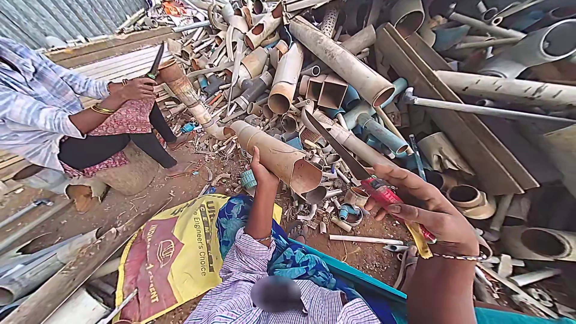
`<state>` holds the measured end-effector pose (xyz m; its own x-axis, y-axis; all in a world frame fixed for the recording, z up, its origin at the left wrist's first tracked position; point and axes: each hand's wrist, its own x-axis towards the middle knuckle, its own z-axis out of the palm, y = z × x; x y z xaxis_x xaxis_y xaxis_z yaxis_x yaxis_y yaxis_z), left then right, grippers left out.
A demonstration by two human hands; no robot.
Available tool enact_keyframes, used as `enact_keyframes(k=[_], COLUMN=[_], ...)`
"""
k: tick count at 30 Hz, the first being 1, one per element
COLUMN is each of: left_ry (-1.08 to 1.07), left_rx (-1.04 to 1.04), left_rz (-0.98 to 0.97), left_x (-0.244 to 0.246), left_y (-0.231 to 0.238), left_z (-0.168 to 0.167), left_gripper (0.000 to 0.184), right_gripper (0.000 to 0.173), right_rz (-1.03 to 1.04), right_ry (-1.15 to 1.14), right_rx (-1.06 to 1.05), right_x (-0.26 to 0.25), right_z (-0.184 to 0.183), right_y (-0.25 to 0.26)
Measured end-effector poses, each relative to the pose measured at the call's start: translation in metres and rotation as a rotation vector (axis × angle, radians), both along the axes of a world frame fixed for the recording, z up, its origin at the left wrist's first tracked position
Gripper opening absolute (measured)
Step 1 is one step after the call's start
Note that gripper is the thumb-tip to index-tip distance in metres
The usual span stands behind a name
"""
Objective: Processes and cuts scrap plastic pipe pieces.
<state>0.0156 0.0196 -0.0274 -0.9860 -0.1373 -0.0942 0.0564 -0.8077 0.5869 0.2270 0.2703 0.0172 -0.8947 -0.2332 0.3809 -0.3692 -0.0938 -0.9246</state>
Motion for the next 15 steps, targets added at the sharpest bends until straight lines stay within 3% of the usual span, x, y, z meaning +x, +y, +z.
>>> enact_keyframes(k=[15], left_ry=[-0.054], left_rx=[0.021], left_rz=[-0.062], left_x=[0.0067], left_y=[0.0024], left_z=[0.0037], left_gripper=[0.048], right_gripper=[0.053], right_rz=[0.035], right_ry=[0.025], right_rx=[-0.057], right_x=[0.0009], right_z=[-0.0002], right_y=[0.0003])
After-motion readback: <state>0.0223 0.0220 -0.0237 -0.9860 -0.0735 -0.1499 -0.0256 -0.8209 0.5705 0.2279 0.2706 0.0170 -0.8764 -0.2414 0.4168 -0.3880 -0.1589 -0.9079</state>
